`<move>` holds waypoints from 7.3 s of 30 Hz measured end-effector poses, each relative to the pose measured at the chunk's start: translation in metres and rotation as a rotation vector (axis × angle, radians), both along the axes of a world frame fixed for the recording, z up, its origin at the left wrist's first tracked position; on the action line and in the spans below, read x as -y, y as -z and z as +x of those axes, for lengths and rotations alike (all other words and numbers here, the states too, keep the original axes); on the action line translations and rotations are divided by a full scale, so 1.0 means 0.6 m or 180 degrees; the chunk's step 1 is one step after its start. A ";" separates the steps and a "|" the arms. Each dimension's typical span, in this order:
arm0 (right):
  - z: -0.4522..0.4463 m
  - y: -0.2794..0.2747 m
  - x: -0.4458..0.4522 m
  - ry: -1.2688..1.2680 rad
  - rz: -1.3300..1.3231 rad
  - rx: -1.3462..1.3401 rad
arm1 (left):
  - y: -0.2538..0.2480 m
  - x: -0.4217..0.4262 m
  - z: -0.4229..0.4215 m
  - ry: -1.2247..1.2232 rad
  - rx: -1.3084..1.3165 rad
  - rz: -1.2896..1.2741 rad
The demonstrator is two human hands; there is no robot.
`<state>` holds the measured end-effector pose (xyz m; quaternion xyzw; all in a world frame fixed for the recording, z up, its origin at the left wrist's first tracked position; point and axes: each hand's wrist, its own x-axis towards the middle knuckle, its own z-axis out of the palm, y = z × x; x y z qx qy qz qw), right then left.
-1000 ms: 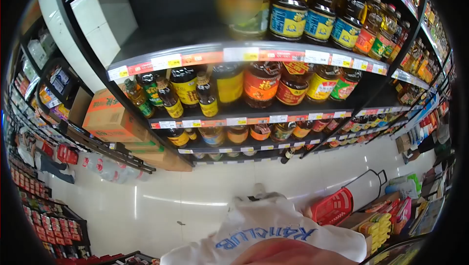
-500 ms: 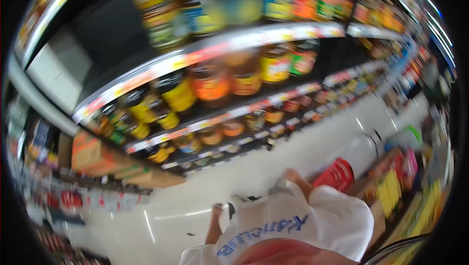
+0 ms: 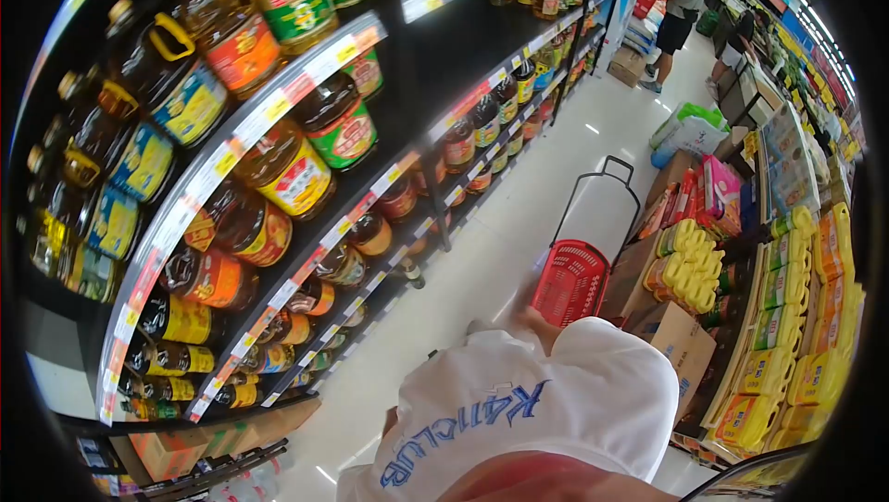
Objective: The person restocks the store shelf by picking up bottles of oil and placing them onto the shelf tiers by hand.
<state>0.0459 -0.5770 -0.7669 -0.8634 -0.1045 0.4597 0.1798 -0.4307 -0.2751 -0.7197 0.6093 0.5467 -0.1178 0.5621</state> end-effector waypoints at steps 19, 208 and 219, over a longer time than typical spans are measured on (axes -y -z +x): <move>0.309 -0.106 -0.048 0.0156 0.0612 0.0198 | 0.092 -0.163 0.496 0.0274 -0.0076 0.0223; -0.282 -0.315 -0.285 -0.0180 0.1092 0.0614 | -0.031 -0.202 -0.246 -0.0280 0.1233 0.1076; -0.020 -0.477 -0.416 0.0199 0.2222 0.1174 | -0.430 -0.352 0.454 0.0806 0.2282 0.2092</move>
